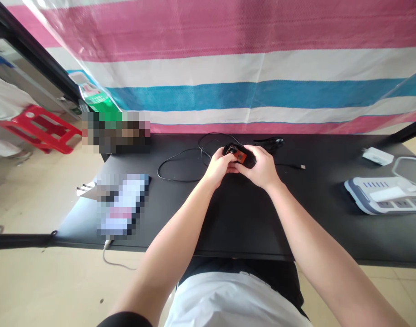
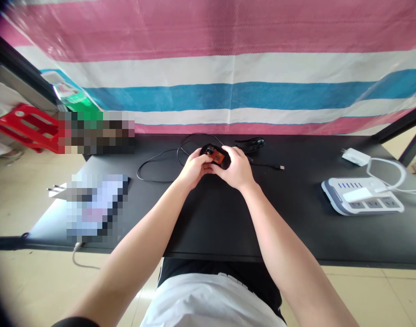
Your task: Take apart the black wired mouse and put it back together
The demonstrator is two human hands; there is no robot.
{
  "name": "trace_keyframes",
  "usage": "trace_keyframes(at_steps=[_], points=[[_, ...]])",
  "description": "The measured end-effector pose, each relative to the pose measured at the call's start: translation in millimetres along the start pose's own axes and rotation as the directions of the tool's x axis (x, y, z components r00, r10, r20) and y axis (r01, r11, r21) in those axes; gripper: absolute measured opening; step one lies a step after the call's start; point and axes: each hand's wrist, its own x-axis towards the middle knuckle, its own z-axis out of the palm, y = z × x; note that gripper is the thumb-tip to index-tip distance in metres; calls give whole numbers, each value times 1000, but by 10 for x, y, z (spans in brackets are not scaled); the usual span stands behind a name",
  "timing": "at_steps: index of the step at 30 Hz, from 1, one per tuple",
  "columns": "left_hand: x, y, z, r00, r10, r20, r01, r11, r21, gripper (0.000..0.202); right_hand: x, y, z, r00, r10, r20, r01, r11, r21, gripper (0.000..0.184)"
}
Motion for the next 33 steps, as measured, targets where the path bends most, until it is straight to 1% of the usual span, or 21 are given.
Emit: trace_keyframes(at_steps=[2,4,5,6,7,9,10,11,12,14,16,17,18,19,20,21,23,25,27,29,33], points=[[-11,32,-8,999,-46,-17,48,992,116,23,7,16,-12,1000,10,-16,-10,1000,-9,52],[-35,77,-24,994,-81,-73,98,954,282,16,11,29,-19,1000,11,-28,-11,1000,-12,51],[-52,105,-35,990,-79,-115,117,922,370,18,11,33,-21,999,9,-32,-10,1000,-14,50],[-72,134,-46,987,-67,-145,127,881,456,24,11,35,-21,999,7,-35,-7,1000,-17,50],[-94,165,-56,987,-15,-161,101,838,537,31,10,36,-21,999,4,-36,-5,1000,-20,50],[-141,222,-73,975,157,-155,-22,767,641,39,7,35,-21,1000,6,-29,-7,1000,-26,51],[-166,244,-77,965,237,-112,-102,734,671,40,5,33,-22,1000,12,-24,-13,999,-30,51],[-190,259,-79,946,317,-64,-188,701,687,39,3,32,-24,1000,19,-20,-20,999,-33,52],[-212,267,-80,919,394,-25,-273,680,681,37,1,31,-26,1000,26,-15,-27,999,-36,54],[-246,260,-79,845,536,2,-400,629,667,29,-2,29,-30,999,36,-2,-36,999,-35,55],[-259,233,-84,777,629,26,-460,539,705,16,-5,30,-28,999,36,19,-35,999,-37,55],[-255,216,-92,748,662,53,-475,477,739,8,-7,32,-25,999,31,31,-30,999,-42,55],[-245,201,-103,721,687,93,-488,407,772,7,-10,35,-20,999,23,40,-21,999,-50,55],[-229,187,-117,697,701,148,-504,332,797,15,-11,39,-14,999,11,46,-8,998,-59,56],[-209,174,-136,683,699,211,-522,264,811,24,-13,43,-8,999,-5,52,9,998,-66,57],[-185,163,-157,683,677,275,-539,213,815,35,-13,47,-4,998,-25,59,29,997,-70,58],[-138,144,-204,709,584,395,-569,143,810,55,-8,52,-6,995,-63,76,69,995,-71,59],[-98,127,-251,745,472,472,-571,83,817,70,1,49,-23,991,-89,100,97,993,-72,58],[-69,116,-292,778,395,488,-545,39,838,79,12,37,-49,988,-98,119,108,991,-79,59],[-51,113,-323,798,356,486,-524,13,851,82,20,23,-75,986,-98,132,109,990,-84,60],[-31,125,-354,833,304,463,-491,21,871,81,16,4,-97,983,-117,140,126,990,-57,60]])
